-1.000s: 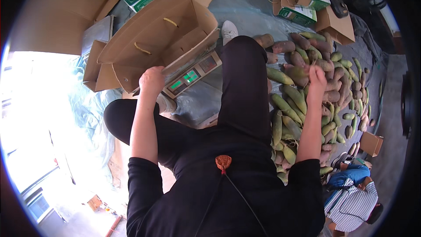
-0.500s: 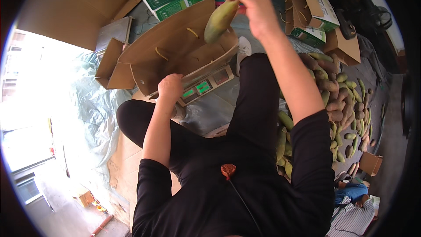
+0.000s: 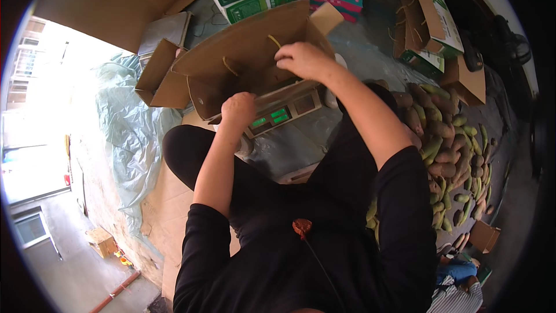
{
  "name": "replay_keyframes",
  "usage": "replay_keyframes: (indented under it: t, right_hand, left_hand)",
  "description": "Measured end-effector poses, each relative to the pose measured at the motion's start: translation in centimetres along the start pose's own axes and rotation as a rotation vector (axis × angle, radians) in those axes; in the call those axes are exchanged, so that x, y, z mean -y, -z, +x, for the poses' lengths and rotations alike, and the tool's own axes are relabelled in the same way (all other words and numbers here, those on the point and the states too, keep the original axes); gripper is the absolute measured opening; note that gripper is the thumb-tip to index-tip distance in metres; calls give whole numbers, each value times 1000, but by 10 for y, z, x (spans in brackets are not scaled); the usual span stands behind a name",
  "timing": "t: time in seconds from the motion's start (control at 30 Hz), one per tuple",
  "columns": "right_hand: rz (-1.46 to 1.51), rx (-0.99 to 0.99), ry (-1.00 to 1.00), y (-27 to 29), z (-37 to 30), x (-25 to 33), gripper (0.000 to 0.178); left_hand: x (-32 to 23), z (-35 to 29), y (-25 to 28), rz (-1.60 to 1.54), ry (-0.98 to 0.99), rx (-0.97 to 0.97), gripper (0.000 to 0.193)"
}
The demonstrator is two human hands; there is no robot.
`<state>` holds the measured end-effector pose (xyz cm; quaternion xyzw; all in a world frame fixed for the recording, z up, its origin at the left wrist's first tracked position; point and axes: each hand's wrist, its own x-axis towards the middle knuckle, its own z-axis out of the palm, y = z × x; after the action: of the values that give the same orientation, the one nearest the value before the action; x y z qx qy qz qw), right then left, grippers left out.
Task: Sort and pack large root vegetables or yams into cardboard gift boxes and weigh them.
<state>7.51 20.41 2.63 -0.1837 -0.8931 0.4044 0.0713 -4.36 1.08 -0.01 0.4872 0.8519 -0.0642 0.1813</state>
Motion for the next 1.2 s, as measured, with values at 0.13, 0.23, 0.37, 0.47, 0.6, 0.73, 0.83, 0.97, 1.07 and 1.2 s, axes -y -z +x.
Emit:
replay_keyframes:
  t: [0.13, 0.23, 0.37, 0.47, 0.6, 0.73, 0.83, 0.97, 1.07, 1.2]
  right_hand:
    - [213, -136, -37, 65, -25, -2, 27]
    - [170, -314, -88, 106, -68, -18, 28]
    - [40, -448, -331, 122, -150, -77, 28]
    - [-92, -487, -576, 97, -232, -140, 28]
    - [-391, -473, -611, 29, -355, -225, 19]
    - [-732, 335, -947, -54, -428, -250, 23]
    - [-516, 357, -1157, -115, -490, -265, 32]
    - [-207, 158, -1375, -158, -468, -235, 51]
    - [-43, 12, -1436, -163, -453, -214, 50]
    - [-70, -30, -1565, -162, -445, -217, 38]
  left_hand:
    - [-2, 6, -1, -47, 17, 37, 28]
    - [3, 13, -6, 37, -45, 31, 29]
    - [7, 9, -4, 60, -126, -39, 29]
    - [12, 11, -3, -1, -100, -19, 31]
    - [6, 18, -5, -75, -87, 28, 32]
    - [-11, 5, 13, -139, -10, 66, 31]
    - [-27, 14, 11, -161, -35, 85, 30]
    - [-2, 6, 5, -133, 44, 47, 32]
    - [-1, 5, 6, -87, 47, 45, 31]
    - [-7, -1, 12, -77, 60, 48, 27]
